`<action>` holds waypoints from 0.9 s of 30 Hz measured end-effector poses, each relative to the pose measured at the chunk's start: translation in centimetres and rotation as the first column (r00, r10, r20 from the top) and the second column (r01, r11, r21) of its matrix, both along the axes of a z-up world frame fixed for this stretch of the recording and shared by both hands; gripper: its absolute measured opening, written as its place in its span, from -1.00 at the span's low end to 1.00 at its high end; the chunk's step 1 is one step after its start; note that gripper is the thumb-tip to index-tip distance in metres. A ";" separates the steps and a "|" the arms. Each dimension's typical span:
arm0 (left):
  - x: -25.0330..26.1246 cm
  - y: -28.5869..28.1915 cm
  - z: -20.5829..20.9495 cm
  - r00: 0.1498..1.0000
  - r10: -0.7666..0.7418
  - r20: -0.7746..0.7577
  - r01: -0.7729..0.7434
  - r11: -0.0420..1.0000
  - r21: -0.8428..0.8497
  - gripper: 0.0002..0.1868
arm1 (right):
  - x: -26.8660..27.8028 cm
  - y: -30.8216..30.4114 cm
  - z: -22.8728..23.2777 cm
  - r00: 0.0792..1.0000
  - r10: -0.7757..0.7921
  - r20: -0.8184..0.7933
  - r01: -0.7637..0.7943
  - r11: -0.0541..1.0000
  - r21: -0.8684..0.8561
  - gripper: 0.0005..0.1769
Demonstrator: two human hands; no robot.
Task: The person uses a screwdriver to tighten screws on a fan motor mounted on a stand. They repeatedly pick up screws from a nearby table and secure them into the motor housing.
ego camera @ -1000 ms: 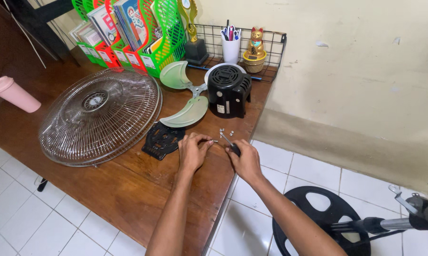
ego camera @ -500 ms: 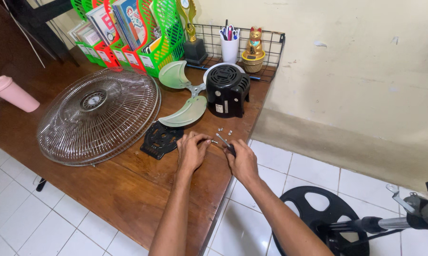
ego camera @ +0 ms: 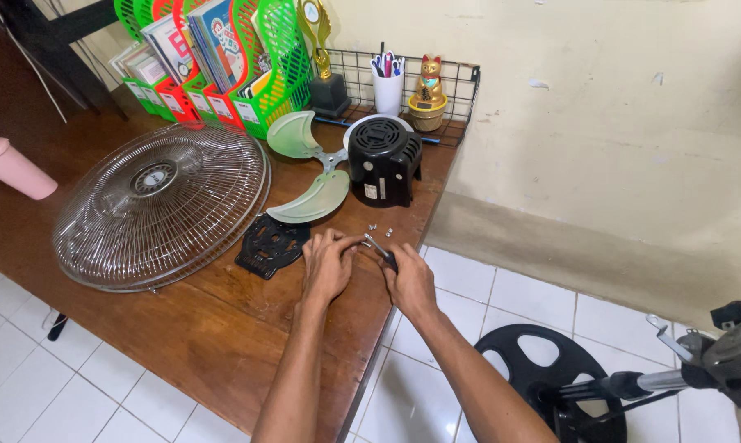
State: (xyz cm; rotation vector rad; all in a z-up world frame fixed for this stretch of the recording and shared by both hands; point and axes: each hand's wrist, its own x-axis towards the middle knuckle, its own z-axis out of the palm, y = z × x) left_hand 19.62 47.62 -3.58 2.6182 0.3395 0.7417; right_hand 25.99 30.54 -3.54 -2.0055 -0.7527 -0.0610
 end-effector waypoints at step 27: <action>-0.1 -0.4 -0.4 0.993 0.068 0.096 -0.061 0.995 -0.073 -0.58 | 0.0 0.0 -0.5 1.000 0.004 0.017 -0.004 1.000 0.026 -0.82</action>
